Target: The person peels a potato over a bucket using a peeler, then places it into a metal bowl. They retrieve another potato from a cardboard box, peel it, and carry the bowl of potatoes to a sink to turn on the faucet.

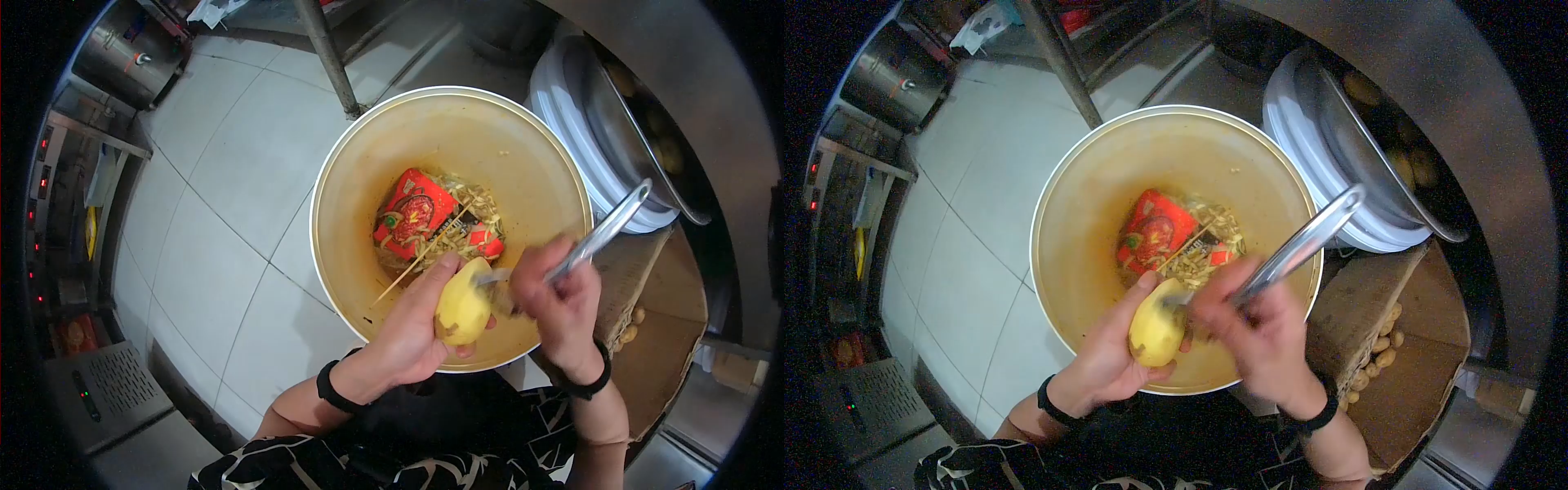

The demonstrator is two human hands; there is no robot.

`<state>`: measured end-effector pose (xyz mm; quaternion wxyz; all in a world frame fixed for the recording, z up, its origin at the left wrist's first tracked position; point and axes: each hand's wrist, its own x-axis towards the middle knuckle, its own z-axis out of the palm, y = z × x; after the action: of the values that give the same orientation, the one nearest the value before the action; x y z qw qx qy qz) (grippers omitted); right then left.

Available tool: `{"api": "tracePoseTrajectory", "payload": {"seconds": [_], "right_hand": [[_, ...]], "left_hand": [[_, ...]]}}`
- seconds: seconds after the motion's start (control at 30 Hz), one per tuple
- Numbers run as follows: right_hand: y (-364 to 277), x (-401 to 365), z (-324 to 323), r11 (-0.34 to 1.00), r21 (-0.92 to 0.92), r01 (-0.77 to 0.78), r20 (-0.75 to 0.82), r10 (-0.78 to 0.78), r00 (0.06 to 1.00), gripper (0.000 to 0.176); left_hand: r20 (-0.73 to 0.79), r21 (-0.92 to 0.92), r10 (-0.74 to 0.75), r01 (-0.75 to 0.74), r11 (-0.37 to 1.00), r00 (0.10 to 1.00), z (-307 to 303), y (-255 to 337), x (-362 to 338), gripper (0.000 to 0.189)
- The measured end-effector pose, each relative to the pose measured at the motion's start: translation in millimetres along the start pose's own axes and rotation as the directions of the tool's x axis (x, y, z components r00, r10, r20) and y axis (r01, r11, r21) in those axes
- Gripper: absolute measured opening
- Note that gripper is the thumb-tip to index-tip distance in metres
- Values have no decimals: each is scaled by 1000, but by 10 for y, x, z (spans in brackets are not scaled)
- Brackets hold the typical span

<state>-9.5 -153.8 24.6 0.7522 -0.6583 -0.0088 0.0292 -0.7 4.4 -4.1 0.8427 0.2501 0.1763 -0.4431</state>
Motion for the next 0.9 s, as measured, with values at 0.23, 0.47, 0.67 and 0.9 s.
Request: {"api": "tracePoseTrajectory", "payload": {"seconds": [0.23,0.47,0.67,0.9], "right_hand": [[122,81,-73,860,-508,43,-118,-120,986,5],[85,49,-32,782,620,-62,-217,246,945,22],[176,-75,169,788,615,-12,-167,145,975,16],[154,-71,61,830,555,55,-143,31,989,13]], "left_hand": [[139,-122,93,-76,990,986,-27,-16,-7,37],[142,-13,353,-354,935,925,12,-39,22,36],[140,110,408,-424,899,902,105,-128,-21,41],[213,474,367,-424,772,906,94,-100,-79,49]]}}
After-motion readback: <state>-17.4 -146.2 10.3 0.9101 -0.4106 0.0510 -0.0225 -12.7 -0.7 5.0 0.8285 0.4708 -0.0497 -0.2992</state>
